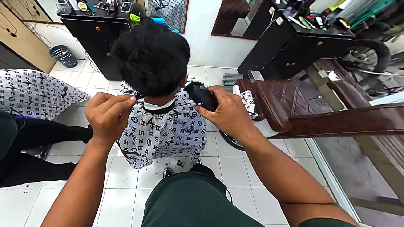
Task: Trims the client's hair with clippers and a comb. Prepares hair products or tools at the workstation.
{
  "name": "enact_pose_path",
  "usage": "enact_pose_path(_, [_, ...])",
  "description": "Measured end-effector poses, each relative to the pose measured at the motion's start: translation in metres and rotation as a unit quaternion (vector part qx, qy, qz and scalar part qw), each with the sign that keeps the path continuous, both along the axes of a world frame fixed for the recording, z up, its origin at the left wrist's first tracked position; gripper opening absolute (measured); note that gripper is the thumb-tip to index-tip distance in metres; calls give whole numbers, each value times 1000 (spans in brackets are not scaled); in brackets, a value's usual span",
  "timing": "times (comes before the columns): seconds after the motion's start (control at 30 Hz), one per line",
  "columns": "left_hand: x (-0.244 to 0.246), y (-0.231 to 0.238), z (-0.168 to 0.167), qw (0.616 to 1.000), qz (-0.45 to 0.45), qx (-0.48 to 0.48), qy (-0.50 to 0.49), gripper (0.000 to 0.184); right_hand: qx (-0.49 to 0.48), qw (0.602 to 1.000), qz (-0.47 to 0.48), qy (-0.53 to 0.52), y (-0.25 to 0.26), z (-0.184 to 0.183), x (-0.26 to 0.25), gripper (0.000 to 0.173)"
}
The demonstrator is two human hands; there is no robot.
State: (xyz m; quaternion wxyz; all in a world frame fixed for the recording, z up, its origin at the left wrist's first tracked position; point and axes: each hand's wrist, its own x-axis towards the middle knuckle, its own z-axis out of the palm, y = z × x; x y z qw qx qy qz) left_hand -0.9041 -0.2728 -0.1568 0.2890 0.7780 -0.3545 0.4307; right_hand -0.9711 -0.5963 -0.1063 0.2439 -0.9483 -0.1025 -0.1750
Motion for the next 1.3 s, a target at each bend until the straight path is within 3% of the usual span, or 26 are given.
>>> enact_pose_path(0.13, [7,7,-1,993,-2,63,-100,12,-32,999,-2,-29,11,-1,0,46])
enact_pose_path(0.4, [8,5,-3,989,-31,72,-125,14,-17,996,60,-63,52,-3,-4,48])
enact_pose_path(0.47, [4,4,2,992,-64,14,-112,10,-19,990,116,-80,72,-9,-8,49])
enact_pose_path(0.57, [-9,25,23,982,-65,-179,-9,15,-1,982,184,-43,76,-22,-13,46])
enact_pose_path(0.63, [-10,42,38,942,-74,-320,70,22,40,986,157,27,57,-34,-16,47])
enact_pose_path(0.67, [-11,46,38,939,-65,-325,95,23,64,989,120,62,43,-41,-15,47])
enact_pose_path(0.77, [-16,36,10,979,-49,-121,156,17,117,990,-6,81,4,-60,-5,46])
enact_pose_path(0.87, [-7,15,-37,979,-61,33,193,12,148,985,-77,47,-12,-57,-1,44])
enact_pose_path(0.97, [2,8,-65,975,-38,15,220,11,139,986,-85,28,-12,-47,3,44])
enact_pose_path(1.07, [1,-2,-60,977,-15,-7,214,12,111,991,-67,27,-8,-42,7,45])
enact_pose_path(1.2, [-2,-11,-44,995,15,-18,95,12,73,996,-43,16,-1,-43,14,48])
enact_pose_path(1.3, [-1,-7,-42,998,42,27,-32,12,38,999,-27,-3,2,-46,21,50])
